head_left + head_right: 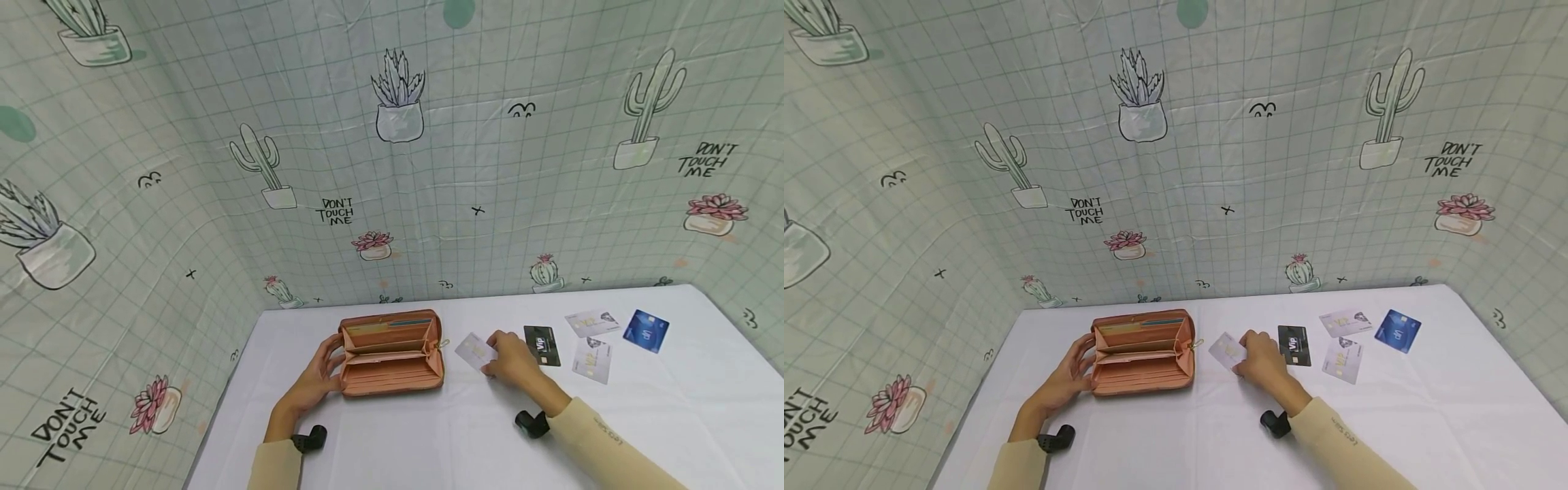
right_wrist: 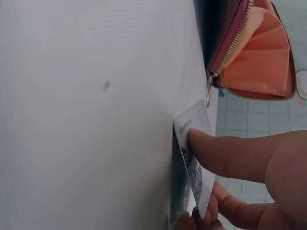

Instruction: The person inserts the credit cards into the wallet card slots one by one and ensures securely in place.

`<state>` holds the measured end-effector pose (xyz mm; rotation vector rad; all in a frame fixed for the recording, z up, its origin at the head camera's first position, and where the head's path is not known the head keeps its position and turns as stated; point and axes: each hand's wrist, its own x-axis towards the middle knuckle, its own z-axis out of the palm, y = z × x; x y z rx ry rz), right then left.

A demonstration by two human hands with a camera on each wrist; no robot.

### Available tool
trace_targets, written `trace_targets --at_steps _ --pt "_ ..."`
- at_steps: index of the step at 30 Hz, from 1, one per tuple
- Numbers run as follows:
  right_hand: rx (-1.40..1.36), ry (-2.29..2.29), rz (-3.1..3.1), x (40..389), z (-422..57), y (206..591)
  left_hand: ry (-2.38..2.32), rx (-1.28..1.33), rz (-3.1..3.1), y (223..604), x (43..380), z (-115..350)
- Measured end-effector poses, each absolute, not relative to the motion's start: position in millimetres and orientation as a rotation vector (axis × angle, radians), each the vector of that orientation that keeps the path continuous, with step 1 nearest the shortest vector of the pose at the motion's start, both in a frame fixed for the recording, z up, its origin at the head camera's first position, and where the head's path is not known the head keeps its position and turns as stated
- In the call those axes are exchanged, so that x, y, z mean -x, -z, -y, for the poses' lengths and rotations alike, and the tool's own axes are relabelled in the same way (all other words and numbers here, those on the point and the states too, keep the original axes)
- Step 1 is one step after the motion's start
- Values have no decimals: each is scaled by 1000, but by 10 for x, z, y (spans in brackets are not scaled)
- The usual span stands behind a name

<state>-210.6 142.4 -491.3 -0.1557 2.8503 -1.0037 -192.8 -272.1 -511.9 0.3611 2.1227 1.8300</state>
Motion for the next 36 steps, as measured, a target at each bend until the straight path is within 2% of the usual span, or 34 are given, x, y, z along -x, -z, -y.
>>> trace_targets --at_steps 7,18,36 --pt "210 1191 -2768 2149 -1531 4861 -1832 -340 -2117 5116 1926 2711" --pt "299 1364 -2719 2242 -1700 4513 -1821 -386 -2113 5116 1926 2727" --pt "470 1523 -2804 2373 -1458 4223 -1828 -368 -2095 5124 1938 2718"
